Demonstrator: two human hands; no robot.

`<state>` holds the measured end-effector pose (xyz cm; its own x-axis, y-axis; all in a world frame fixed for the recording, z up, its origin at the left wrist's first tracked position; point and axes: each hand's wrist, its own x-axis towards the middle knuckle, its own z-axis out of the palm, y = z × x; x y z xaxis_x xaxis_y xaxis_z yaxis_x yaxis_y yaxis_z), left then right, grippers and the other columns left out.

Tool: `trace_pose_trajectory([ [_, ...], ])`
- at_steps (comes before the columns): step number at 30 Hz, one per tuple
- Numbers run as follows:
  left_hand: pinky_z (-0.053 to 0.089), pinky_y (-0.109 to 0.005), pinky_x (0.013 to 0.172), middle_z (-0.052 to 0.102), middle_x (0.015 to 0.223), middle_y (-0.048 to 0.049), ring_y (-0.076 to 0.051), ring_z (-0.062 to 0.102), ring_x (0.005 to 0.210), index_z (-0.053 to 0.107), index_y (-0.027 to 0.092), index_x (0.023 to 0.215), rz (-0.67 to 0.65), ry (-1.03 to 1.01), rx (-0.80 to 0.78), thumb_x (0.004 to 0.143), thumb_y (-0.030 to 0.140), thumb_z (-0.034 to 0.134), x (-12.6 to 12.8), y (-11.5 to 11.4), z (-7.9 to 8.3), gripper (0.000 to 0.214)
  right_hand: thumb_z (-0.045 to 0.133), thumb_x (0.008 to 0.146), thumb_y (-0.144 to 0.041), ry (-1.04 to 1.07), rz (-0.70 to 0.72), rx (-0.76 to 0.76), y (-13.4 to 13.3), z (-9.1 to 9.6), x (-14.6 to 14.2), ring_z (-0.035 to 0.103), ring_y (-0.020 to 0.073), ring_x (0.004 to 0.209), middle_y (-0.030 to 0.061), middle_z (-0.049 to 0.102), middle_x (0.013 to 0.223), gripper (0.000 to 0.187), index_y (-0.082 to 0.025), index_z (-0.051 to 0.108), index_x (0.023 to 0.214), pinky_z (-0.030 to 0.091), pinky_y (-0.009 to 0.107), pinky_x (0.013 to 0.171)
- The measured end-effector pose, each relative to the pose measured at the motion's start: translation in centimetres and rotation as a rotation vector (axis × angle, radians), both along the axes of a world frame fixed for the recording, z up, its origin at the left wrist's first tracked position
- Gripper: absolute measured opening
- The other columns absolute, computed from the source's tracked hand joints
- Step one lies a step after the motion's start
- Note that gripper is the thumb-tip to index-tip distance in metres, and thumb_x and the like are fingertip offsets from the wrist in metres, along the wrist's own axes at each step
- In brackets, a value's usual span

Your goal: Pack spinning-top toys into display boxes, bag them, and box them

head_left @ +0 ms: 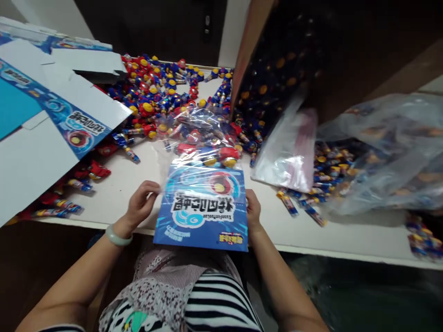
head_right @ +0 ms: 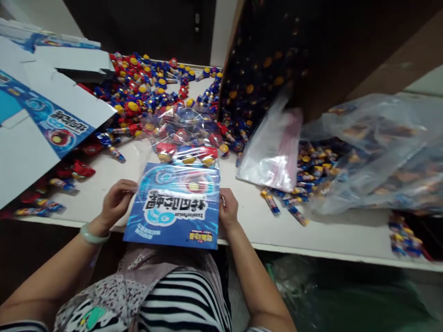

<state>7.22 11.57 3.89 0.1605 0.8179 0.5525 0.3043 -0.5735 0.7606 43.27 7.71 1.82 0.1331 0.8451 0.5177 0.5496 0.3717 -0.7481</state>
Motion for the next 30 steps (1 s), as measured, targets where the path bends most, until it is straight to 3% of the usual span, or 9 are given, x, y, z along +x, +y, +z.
trace_pose_trajectory([
  [2, 0.052, -0.03, 0.076, 0.065, 0.085, -0.0035, -0.017, 0.063, 0.084, 0.062, 0.019, 0.088, 0.065, -0.052, -0.066, 0.086, 0.023, 0.065, -1.7, -0.1, -0.9, 0.005, 0.05, 0.09, -0.026, -0.04, 0.032, 0.048, 0.8, 1.0, -1.7, 0.064, 0.0212, 0.081, 0.0052, 0.068, 0.085, 0.013, -0.024, 0.064, 0.09, 0.053, 0.036, 0.074],
  [6, 0.049, -0.031, 0.072, 0.063, 0.083, 0.0005, -0.016, 0.057, 0.077, 0.059, 0.019, 0.083, 0.268, -0.254, -0.136, 0.076, 0.041, 0.077, -4.4, 0.3, -1.3, 0.029, 0.046, 0.093, -0.015, -0.185, 0.21, 0.113, 3.1, 2.5, -5.2, 0.064, 0.0208, 0.092, 0.0072, 0.068, 0.093, 0.021, -0.023, 0.064, 0.1, 0.052, 0.033, 0.082],
  [9, 0.048, -0.035, 0.077, 0.063, 0.085, 0.0011, -0.018, 0.056, 0.082, 0.061, 0.022, 0.084, 0.356, -0.252, -0.131, 0.074, 0.041, 0.079, -5.7, -0.3, -0.5, 0.029, 0.046, 0.093, -0.014, -0.246, 0.335, 0.034, 2.9, 1.5, -6.1, 0.063, 0.0192, 0.085, 0.0064, 0.067, 0.088, 0.02, -0.021, 0.064, 0.097, 0.052, 0.029, 0.074],
  [12, 0.049, -0.039, 0.078, 0.064, 0.086, -0.0024, -0.021, 0.058, 0.084, 0.063, 0.023, 0.085, 0.377, -0.192, -0.13, 0.075, 0.038, 0.08, -5.9, -1.4, 0.4, 0.025, 0.048, 0.095, -0.016, -0.129, 0.35, 0.014, 1.5, -0.4, -5.7, 0.064, 0.0174, 0.081, 0.0051, 0.067, 0.085, 0.017, -0.021, 0.064, 0.095, 0.052, 0.028, 0.072],
  [15, 0.05, -0.034, 0.07, 0.064, 0.081, -0.0035, -0.018, 0.059, 0.076, 0.063, 0.02, 0.084, 0.345, -0.169, -0.173, 0.074, 0.038, 0.079, -5.5, -1.1, 1.2, 0.026, 0.052, 0.095, -0.018, 0.027, 0.279, 0.035, 1.1, -1.0, -6.0, 0.065, 0.0163, 0.082, 0.004, 0.069, 0.088, 0.014, -0.022, 0.065, 0.096, 0.052, 0.029, 0.073],
  [18, 0.05, -0.028, 0.067, 0.064, 0.08, -0.0021, -0.015, 0.06, 0.072, 0.063, 0.018, 0.089, 0.275, -0.099, -0.26, 0.076, 0.036, 0.075, -5.7, 0.5, 1.9, 0.025, 0.053, 0.094, -0.016, 0.123, 0.219, 0.106, 1.5, -0.3, -7.6, 0.063, 0.0156, 0.079, 0.0026, 0.067, 0.086, 0.012, -0.022, 0.063, 0.095, 0.051, 0.029, 0.07],
  [21, 0.051, -0.027, 0.07, 0.064, 0.08, -0.0015, -0.015, 0.061, 0.075, 0.062, 0.019, 0.088, 0.256, -0.021, -0.172, 0.081, 0.034, 0.069, -6.7, 1.2, 1.7, 0.018, 0.053, 0.091, -0.009, 0.156, 0.2, 0.231, 0.7, 0.3, -8.9, 0.062, 0.0157, 0.079, 0.0019, 0.064, 0.084, 0.018, -0.024, 0.061, 0.096, 0.051, 0.029, 0.069],
  [26, 0.052, -0.03, 0.074, 0.067, 0.085, -0.0045, -0.018, 0.065, 0.081, 0.061, 0.019, 0.095, 0.139, 0.047, -0.058, 0.088, 0.026, 0.062, -8.3, -1.0, -0.4, 0.01, 0.052, 0.085, -0.001, 0.031, 0.305, 0.263, -3.8, 1.0, -8.4, 0.061, 0.0171, 0.079, 0.0038, 0.064, 0.088, 0.042, -0.027, 0.061, 0.115, 0.053, 0.03, 0.065],
  [30, 0.055, -0.03, 0.075, 0.069, 0.092, -0.005, -0.018, 0.068, 0.086, 0.061, 0.021, 0.103, 0.06, 0.012, 0.02, 0.089, 0.013, 0.058, -8.5, -3.6, -0.6, 0.016, 0.051, 0.082, 0.002, -0.09, 0.375, 0.264, -6.4, 1.9, -7.5, 0.061, 0.0178, 0.082, 0.0053, 0.064, 0.091, 0.058, -0.028, 0.055, 0.132, 0.055, 0.032, 0.067],
])
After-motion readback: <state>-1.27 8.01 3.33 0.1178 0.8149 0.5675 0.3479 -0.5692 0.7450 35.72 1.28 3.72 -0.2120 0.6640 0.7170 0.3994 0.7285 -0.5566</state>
